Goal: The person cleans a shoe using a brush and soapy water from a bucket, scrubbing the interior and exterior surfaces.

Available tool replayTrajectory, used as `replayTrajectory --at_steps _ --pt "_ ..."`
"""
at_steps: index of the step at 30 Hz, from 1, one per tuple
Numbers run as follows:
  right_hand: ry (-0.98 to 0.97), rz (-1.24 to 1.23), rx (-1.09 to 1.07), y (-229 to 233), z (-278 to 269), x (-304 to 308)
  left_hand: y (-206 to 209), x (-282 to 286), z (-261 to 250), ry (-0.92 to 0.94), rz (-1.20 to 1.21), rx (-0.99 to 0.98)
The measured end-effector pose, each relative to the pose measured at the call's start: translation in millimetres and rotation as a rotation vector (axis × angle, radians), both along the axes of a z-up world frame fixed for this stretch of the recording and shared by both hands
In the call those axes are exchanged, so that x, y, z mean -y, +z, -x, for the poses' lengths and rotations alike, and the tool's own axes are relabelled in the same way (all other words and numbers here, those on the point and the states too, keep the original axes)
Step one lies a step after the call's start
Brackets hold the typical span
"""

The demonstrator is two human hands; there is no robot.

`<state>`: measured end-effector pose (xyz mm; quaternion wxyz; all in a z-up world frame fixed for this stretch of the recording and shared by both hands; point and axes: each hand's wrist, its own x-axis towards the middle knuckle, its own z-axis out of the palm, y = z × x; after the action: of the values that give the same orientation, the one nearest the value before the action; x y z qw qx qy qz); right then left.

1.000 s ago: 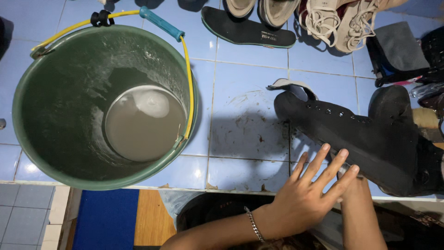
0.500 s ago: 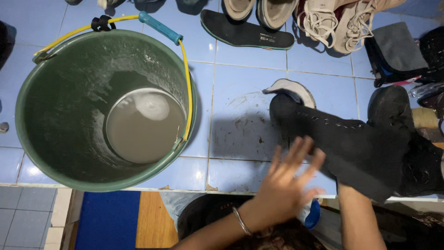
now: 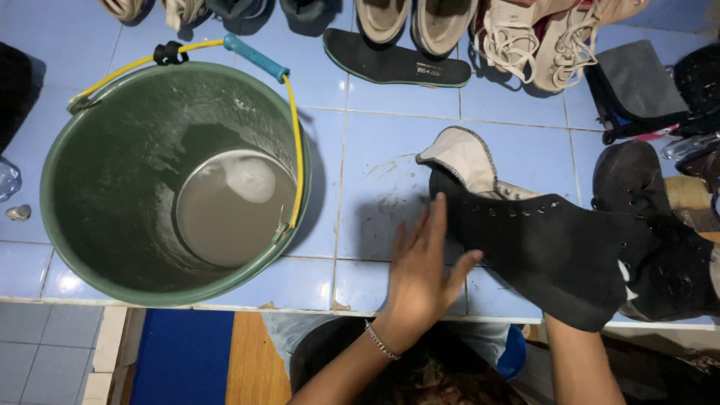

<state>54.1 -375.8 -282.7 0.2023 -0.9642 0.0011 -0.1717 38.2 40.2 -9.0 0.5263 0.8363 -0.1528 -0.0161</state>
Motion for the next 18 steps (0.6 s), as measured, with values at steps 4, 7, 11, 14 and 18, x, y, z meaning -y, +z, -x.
replayTrajectory --at_steps 4,7,11,14,18 --pt "0.737 -1.628 0.104 67.7 8.2 -61.6 0.4 -12.0 3.7 0.296 0.029 0.135" --pt "0.62 -1.841 -0.077 136.1 6.4 -112.2 8.7 -23.5 12.0 0.325 0.034 0.156" --pt "0.272 -2.224 -0.237 234.7 1.3 -192.0 28.9 -25.4 39.2 0.166 0.109 0.261" --pt "0.205 -1.252 -0.328 267.7 9.9 -204.2 42.9 -14.7 65.9 0.099 0.049 0.199" --pt "0.391 -0.982 -0.333 277.6 26.8 -202.8 14.5 -10.9 71.8 0.056 0.052 0.105"
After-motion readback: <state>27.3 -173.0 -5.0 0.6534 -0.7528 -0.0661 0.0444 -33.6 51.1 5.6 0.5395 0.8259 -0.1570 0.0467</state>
